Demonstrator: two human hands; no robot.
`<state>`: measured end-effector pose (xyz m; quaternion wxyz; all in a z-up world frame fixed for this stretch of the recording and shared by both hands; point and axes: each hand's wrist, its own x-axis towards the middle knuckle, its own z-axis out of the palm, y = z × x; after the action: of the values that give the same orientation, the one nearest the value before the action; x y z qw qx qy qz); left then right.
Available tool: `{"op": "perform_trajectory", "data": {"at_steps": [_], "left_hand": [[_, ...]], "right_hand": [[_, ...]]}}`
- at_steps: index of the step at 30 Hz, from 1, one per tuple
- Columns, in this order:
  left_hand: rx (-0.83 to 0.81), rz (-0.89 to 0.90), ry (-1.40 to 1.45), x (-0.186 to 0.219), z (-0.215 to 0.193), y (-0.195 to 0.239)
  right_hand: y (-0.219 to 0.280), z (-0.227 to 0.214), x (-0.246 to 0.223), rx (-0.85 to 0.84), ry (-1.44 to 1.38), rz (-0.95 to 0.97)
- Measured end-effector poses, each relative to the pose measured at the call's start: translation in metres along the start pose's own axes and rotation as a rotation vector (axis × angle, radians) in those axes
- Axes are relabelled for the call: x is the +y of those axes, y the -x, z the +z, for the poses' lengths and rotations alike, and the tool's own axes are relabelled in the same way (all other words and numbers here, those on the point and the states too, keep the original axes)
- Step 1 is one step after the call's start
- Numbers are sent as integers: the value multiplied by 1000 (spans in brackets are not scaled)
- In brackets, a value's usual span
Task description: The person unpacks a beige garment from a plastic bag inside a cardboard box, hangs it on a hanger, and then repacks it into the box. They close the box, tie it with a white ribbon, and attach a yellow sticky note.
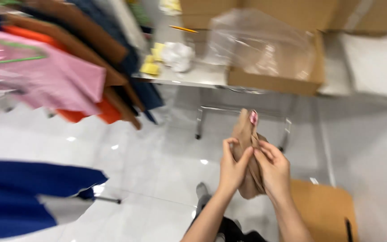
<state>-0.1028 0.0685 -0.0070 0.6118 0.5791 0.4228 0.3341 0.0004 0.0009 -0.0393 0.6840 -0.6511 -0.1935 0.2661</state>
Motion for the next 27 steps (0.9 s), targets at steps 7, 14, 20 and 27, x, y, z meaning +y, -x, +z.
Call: {"op": "perform_trajectory", "data": {"at_steps": [7, 14, 20, 27], "left_hand": [[252, -16, 171, 52, -98, -19], [567, 124, 338, 39, -217, -73], [769, 121, 207, 45, -356, -100], [860, 35, 252, 87, -503, -74]], "right_hand": [[5, 136, -87, -245, -56, 299], [-4, 270, -91, -544, -88, 212], [-47, 376, -68, -616, -40, 145], [-68, 497, -86, -690, 108, 47]]}}
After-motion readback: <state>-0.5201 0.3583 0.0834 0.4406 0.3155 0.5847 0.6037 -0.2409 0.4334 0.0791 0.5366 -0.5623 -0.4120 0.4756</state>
